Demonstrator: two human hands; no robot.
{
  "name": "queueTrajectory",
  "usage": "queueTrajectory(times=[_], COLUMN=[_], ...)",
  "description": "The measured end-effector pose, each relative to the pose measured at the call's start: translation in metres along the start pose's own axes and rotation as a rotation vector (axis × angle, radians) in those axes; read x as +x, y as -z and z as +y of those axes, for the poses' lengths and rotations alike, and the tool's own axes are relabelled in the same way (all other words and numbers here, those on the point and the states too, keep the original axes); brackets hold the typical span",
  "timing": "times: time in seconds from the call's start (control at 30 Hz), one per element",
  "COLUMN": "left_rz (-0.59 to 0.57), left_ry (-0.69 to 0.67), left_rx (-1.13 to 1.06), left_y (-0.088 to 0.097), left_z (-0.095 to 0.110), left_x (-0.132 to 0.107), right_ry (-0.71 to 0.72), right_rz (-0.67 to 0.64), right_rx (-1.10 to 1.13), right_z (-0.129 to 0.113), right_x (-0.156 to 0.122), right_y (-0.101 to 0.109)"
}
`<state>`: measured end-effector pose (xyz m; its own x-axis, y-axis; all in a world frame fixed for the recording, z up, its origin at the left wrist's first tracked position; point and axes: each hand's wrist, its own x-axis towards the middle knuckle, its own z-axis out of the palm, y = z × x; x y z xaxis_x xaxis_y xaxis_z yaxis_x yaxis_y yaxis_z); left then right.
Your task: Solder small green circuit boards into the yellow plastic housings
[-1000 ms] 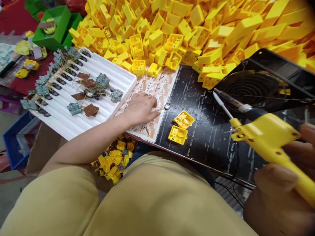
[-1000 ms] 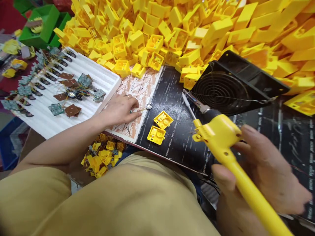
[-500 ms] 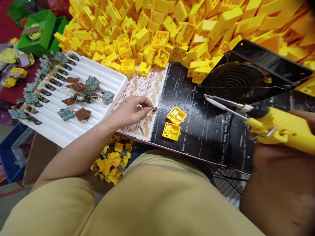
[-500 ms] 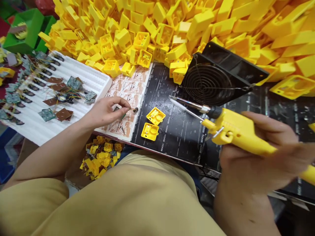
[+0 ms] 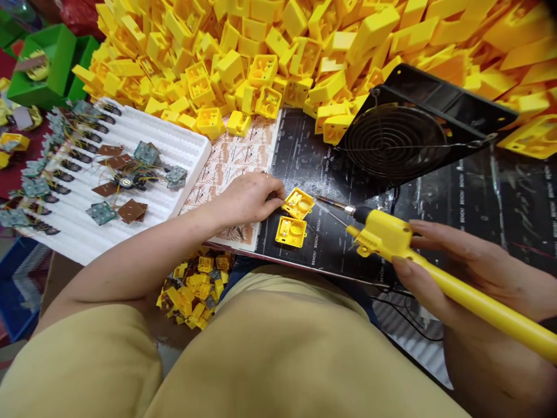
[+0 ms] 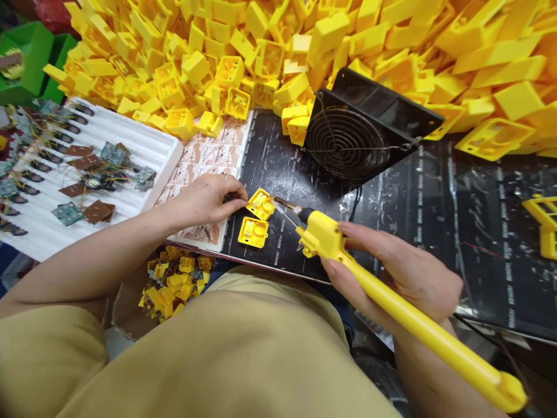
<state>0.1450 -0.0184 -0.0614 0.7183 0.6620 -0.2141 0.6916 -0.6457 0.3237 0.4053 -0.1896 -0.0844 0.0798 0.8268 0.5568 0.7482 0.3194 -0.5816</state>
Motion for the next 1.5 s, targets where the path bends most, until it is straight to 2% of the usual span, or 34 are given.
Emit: queueTrajectory(times=[0.1,0.17,0.43,0.83,1.07,1.13,1.27,1.33,1.43,1.5], left_rz=[-0.047,-0.05,0.002,0.024,0.026,0.025,-0.002,-0.009,-0.033,-0.046], left_ry=[0.024,0.041,0.02,0.023,0.022,0.017,0.009,0.01,0.032,0.039], left_rx=[0.032,0.02,-0.031,-0.074,-0.064,-0.048,-0.027,-0.019,0.012,0.036], left_y=[0.004,0.006,0.004,0.004,0.002,0.002,0.004,0.005,0.007,0.007], left_z=[0.003,0.004,0.007,0.006,0.007,0.006,0.007,0.008,0.01,0.011], left_x=[0.002,0.002,0.0,0.002,0.002,0.002,0.002,0.002,0.003,0.003], right_ry=[0.217,0.267,0.342,0.355,0.481,0.454,0.221,0.186,0.194,0.195], right_rz=[-0.093,-0.124,-0.15,-0.207,-0.233,-0.248,-0.372,-0.407,-0.368,-0.239], right_rx=[-0.083,-0.11,0.04,0.019,0.033,0.045,-0.033,-0.065,-0.061,-0.051], right_z=[-0.002,-0.006,-0.017,-0.028,-0.03,-0.029,-0.028,-0.026,-0.021,-0.02], right_x=[0.007,0.013,0.022,0.032,0.039,0.038,0.035,0.033,0.027,0.021], right_y=[0.001,-0.001,-0.01,-0.011,-0.012,-0.006,0.008,0.01,0.006,0.002])
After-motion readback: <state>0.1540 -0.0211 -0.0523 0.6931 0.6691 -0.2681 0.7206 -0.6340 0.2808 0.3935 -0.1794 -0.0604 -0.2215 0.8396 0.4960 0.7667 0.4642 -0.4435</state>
